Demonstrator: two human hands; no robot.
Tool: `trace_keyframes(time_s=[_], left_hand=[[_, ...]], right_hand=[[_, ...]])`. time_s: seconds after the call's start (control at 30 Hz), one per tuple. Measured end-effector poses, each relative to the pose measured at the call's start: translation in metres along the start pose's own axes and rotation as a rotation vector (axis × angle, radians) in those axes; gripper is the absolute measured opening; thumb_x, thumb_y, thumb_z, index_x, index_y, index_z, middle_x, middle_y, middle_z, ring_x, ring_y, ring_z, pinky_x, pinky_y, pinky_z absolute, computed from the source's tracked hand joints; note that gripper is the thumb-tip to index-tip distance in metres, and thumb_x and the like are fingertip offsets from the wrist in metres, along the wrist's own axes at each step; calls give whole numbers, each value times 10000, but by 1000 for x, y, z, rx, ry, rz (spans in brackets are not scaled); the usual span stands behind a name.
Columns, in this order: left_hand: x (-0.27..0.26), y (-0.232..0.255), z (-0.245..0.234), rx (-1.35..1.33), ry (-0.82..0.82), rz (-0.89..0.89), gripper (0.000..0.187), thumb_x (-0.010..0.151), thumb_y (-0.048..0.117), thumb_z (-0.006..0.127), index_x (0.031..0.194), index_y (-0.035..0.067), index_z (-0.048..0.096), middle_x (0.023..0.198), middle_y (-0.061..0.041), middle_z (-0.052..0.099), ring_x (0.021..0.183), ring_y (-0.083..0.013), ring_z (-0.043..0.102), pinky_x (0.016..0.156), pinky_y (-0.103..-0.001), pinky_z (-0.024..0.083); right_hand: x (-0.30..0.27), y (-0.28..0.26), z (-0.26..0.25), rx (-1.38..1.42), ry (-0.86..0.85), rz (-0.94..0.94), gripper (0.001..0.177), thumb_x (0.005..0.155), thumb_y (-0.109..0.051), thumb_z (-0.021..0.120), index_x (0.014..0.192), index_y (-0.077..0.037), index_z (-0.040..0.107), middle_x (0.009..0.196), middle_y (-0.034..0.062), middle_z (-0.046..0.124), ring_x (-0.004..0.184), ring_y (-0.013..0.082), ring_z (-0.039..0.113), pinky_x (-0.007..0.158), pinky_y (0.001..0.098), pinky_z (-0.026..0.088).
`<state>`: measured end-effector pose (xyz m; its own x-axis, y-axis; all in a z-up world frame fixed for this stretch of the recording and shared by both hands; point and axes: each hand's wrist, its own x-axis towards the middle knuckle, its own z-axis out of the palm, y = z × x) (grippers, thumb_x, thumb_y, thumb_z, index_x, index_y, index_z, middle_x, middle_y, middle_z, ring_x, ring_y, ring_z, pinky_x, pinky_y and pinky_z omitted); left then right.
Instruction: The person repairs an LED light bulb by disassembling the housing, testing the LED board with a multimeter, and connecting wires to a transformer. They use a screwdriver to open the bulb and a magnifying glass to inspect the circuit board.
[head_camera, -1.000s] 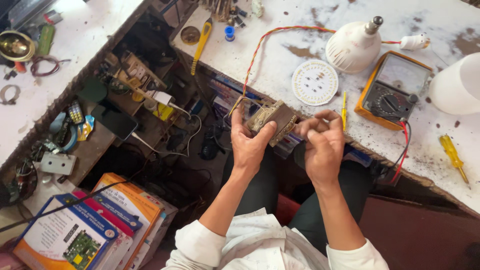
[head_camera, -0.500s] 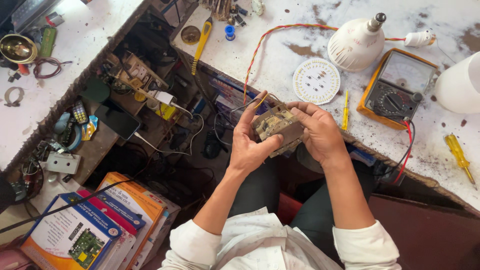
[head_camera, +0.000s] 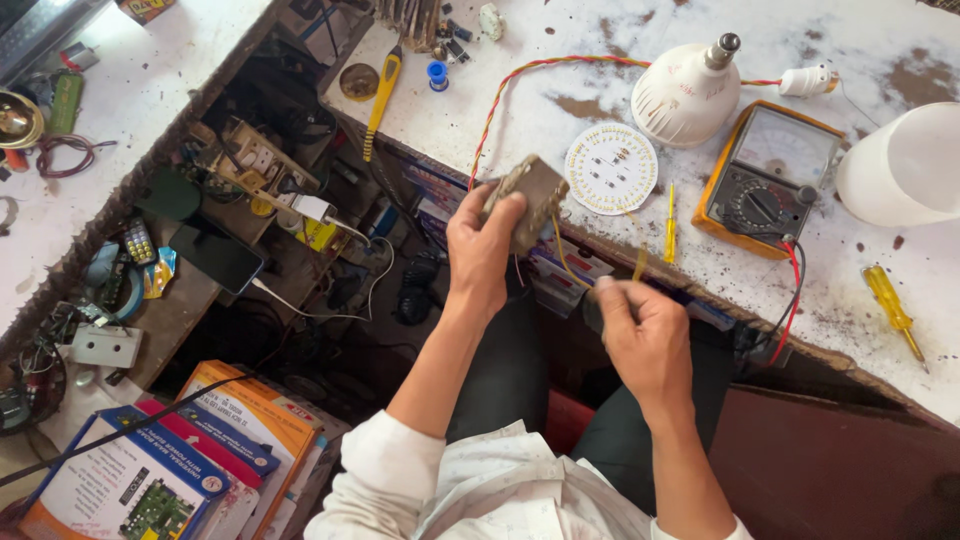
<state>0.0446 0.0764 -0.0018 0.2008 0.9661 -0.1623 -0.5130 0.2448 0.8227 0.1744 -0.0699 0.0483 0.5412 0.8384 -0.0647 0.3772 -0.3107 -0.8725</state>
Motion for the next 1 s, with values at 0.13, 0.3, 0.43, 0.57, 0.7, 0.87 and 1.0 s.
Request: trace_keyframes(time_s=[0.13,0.3,0.43,0.57,0.7,0.87,1.0], left_hand=[[20,-4,10,7,39,0,388,905,155,726,1206,-81,661,981,-83,715,824,-113,645,722,-256,535],[34,-1,15,94,48,-25,387,878,164,726,1197,-43,655,958,-67,720,808,-104,653,716,-252,541],[44,4,17,215,-28,0,375,899,198,702,1193,-33,670,980,-64,732,844,-97,659,743,-257,543],[49,11,25,429,-82,90,377,959,261,645,1208,-22,664,971,-83,719,848,-122,629,744,-285,532],[52,28,28,838,-68,118,440,976,362,576,1234,17,667,939,-186,739,869,-280,702,803,-365,547],[45,43,17,1156,-62,281,502,986,439,585,1244,21,689,1062,-374,603,1045,-488,590,918,-477,513],[51,44,9,1129,-114,277,462,1019,431,561,1198,38,726,1080,-360,634,1068,-464,601,957,-480,496]], right_hand=[[6,-21,-9,-375,-238,107,458,932,-447,724,862,-1,793,595,166,651,500,231,620,576,377,501],[7,-33,-10,-508,-5,-79,383,870,-435,779,1003,-77,811,758,177,693,664,328,650,644,455,514],[27,-25,10,-475,250,-416,361,797,-349,882,980,-49,800,1000,192,653,971,370,642,860,469,526],[58,-14,40,-250,172,-541,637,826,-263,888,1310,47,616,1307,228,592,1229,416,573,1055,488,475],[69,-9,61,-149,188,-543,816,832,-233,877,1450,97,459,1380,283,562,1282,426,553,1087,473,460],[77,-10,73,-170,210,-534,927,808,-256,897,1489,127,397,1376,299,570,1259,449,542,1066,486,451],[92,-14,88,-263,265,-533,920,804,-302,909,1482,98,432,1323,290,594,1229,449,560,1056,489,465]])
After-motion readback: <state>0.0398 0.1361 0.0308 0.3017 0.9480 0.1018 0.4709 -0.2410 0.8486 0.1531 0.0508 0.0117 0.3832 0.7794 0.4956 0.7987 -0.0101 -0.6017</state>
